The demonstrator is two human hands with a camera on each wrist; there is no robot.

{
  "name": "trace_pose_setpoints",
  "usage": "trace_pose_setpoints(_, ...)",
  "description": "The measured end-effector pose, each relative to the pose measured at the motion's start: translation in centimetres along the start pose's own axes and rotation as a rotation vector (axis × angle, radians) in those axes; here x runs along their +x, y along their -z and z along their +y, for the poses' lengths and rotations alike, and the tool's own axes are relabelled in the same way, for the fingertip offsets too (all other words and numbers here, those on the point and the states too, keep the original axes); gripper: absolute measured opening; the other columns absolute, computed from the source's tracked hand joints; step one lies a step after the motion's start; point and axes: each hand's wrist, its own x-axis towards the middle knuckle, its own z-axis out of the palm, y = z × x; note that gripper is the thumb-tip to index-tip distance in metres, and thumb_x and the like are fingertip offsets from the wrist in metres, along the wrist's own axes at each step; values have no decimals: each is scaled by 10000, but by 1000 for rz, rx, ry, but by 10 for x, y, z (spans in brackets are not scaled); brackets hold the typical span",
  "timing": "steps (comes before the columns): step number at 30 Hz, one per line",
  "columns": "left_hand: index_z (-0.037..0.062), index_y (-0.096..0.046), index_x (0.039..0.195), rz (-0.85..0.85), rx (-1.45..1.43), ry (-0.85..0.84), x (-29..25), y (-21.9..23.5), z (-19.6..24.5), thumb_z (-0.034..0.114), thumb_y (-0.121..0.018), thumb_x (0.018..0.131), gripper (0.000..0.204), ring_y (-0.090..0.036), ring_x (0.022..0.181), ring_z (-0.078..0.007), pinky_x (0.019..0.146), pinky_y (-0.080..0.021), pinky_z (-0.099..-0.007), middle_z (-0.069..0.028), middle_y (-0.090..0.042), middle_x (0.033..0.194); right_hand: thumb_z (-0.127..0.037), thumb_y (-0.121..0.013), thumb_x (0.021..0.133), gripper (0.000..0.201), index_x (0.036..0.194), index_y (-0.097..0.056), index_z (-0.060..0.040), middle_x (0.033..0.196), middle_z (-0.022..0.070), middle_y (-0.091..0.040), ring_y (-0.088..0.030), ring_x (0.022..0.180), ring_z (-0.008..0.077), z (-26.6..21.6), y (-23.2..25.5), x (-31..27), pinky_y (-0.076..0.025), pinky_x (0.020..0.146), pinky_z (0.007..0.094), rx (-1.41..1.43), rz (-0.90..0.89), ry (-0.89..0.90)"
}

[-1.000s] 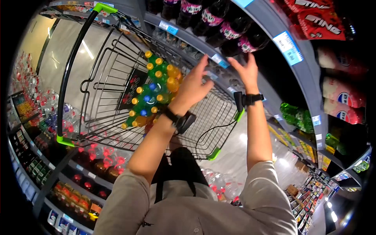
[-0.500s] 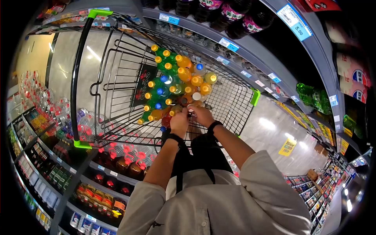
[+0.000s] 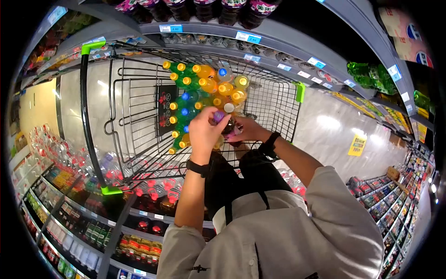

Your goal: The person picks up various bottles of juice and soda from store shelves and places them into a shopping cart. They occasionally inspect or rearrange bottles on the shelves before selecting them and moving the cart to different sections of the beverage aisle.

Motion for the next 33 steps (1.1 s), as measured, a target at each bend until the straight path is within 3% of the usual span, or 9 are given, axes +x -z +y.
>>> trace_pose_setpoints(3, 9, -605, 1158, -98, -313, 133, 15, 5, 11, 143, -736, 888, 328, -633, 810, -111, 711, -510, -257, -63, -686, 974, -199, -825, 827, 613, 1359, -546, -81, 1306, 37, -602, -551, 1178, 142, -20, 23, -9, -447, 1024, 329, 287, -54, -35)
trace_pose_setpoints(6, 3, -536, 1301, -295, -674, 243, 5, -6, 9, 126, -693, 924, 427, -621, 969, -126, 837, -505, -268, -79, -671, 1097, -162, -748, 899, 496, 1342, -557, -45, 1299, 47, -605, -548, 1184, 134, -48, 43, -24, -452, 1028, 322, 522, 18, 190)
trace_pose_setpoints(12, -39, -453, 1378, -371, -591, 87, -1, -30, 36, 82, -816, 798, 695, -625, 1135, -201, 950, -498, -337, -144, -644, 1220, -178, -702, 915, 501, 1359, -520, -32, 1262, 63, -617, -568, 1156, 156, -93, 74, -54, -455, 1011, 334, 638, 393, 177)
trace_pose_setpoints(15, 23, -556, 1310, -161, -266, -112, 22, -45, 64, 179, -844, 765, 636, -665, 1084, -259, 891, -538, -353, -185, -640, 1233, -195, -781, 861, 531, 1298, -533, -22, 1192, 54, -627, -584, 1100, 152, -98, 94, -53, -471, 974, 335, 383, 415, 201)
trace_pose_setpoints(19, 57, -556, 1336, 37, -133, -481, 72, -68, 90, 186, -809, 786, 619, -617, 1135, -357, 940, -516, -407, -164, -610, 1283, -125, -791, 845, 395, 1185, -616, -25, 1068, 20, -669, -620, 974, 114, -125, 109, -49, -512, 872, 284, 551, 781, 308)
trace_pose_setpoints(23, 53, -522, 1379, 79, -67, -533, 113, -75, 114, 129, -701, 850, 564, -578, 1206, -364, 998, -480, -418, -171, -573, 1346, -86, -838, 784, 356, 1084, -662, -13, 996, 22, -695, -628, 879, 91, -135, 167, -27, -526, 784, 260, 186, 969, 433)
trace_pose_setpoints(26, 28, -446, 1446, -84, -199, -456, 132, -77, 120, 134, -660, 856, 637, -524, 1290, -368, 1056, -440, -413, -194, -516, 1425, -79, -859, 752, 312, 1001, -686, -6, 927, 30, -714, -646, 818, 92, -142, 201, -8, -537, 736, 251, 48, 994, 513)
trace_pose_setpoints(29, -45, -274, 1507, -200, -320, -445, 150, -95, 111, 183, -685, 807, 843, -366, 1417, -392, 1129, -375, -399, -258, -320, 1555, -122, -871, 732, 364, 1018, -678, -6, 934, 45, -721, -655, 835, 97, -138, 217, 15, -542, 751, 272, -34, 978, 597)
trace_pose_setpoints(33, 3, -264, 1535, -215, -323, -410, 158, -101, 105, 176, -684, 827, 842, -341, 1450, -345, 1140, -353, -382, -229, -294, 1583, -224, -865, 746, 391, 1015, -676, -13, 902, 54, -719, -652, 802, 117, -132, 244, 31, -535, 743, 293, -262, 940, 457)
